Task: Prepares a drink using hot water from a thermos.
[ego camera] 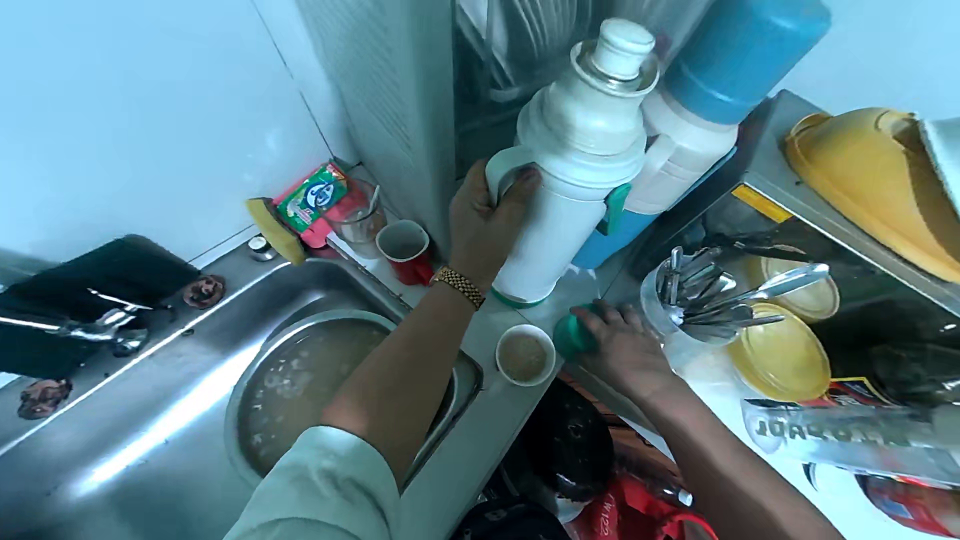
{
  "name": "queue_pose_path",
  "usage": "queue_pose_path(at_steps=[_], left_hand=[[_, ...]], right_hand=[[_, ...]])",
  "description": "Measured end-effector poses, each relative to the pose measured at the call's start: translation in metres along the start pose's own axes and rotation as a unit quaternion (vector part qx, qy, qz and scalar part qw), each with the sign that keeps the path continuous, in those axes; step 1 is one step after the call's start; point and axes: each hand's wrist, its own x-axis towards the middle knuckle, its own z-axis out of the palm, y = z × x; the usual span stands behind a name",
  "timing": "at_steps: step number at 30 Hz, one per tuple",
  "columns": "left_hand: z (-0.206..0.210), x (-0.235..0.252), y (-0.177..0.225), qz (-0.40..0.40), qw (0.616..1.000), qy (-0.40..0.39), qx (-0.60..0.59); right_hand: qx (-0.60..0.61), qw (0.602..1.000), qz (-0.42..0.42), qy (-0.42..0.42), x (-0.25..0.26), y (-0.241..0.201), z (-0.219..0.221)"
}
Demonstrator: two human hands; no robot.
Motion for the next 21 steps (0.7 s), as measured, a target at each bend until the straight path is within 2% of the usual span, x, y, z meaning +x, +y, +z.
queue_pose_path(at_steps=[4,7,9,13,15,18,21], left_hand=[[0.001,-0.001,0.002,-0.017,1.0,0.011,-0.004],[0.002,-0.001,0.002,-0.036,0.999,0.011,-0.022],[0.001,-0.001,0.003,-0.048,0.999,0.014,-0.022],[0.0,0.0,0.004,-0.083,0.996,0.018,0.006],[-0.002,0.0,0.005,-0.096,0.995,0.016,0.038],[-0.003,0.0,0.002,-0.095,0.995,-0.004,0.039],[-0.001,0.001,-0.002,-0.085,0.996,-0.001,-0.001]], right_hand=[[0.019,1.0,0.018,0.006,0.0,0.002,-0.011],[0.129,0.985,0.027,0.113,-0.015,0.001,-0.029],[0.24,0.952,0.015,0.189,-0.031,0.004,-0.051],[0.42,0.848,-0.068,0.316,-0.071,0.0,-0.12],[0.396,0.834,-0.15,0.353,-0.075,-0.006,-0.164],[0.235,0.865,-0.22,0.385,-0.041,-0.011,-0.227],[0.115,0.917,-0.221,0.312,-0.002,-0.03,-0.278]])
